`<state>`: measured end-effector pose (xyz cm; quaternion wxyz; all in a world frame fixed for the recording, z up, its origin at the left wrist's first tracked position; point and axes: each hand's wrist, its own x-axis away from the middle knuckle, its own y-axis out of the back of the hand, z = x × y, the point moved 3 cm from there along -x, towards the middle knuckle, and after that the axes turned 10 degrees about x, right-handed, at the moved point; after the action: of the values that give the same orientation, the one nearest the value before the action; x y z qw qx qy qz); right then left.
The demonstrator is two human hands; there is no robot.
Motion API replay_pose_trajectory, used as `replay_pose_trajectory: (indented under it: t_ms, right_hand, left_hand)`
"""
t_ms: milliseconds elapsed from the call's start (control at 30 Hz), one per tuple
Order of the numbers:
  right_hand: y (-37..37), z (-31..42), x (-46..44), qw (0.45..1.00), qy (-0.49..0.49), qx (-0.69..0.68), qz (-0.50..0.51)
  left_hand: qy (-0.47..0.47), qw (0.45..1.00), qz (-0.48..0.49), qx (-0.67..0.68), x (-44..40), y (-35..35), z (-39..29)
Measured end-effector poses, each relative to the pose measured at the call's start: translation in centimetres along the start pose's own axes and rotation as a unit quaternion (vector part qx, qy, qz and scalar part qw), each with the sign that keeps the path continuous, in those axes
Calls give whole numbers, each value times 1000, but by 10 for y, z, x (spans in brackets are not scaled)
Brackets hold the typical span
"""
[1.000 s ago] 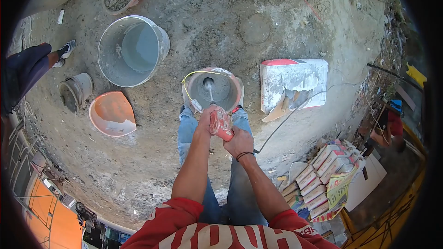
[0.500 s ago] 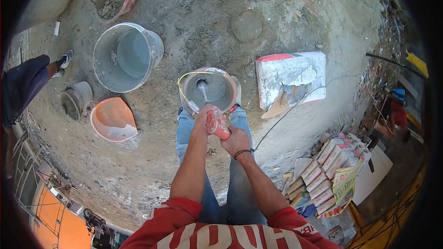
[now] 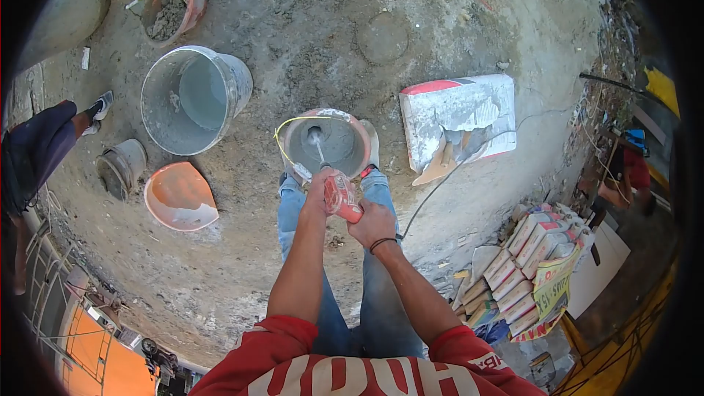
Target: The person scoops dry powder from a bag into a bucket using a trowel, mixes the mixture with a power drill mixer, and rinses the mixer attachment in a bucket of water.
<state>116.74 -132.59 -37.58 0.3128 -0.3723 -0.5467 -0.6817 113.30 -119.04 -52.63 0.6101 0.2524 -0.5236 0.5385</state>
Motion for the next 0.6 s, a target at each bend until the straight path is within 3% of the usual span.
replay_pose_trajectory:
  t_ms: [600]
  right_hand:
    - [-11,-14,1,999,27,-2,-24]
  left_hand:
    - [-25,999,34,-10,-1,4,9]
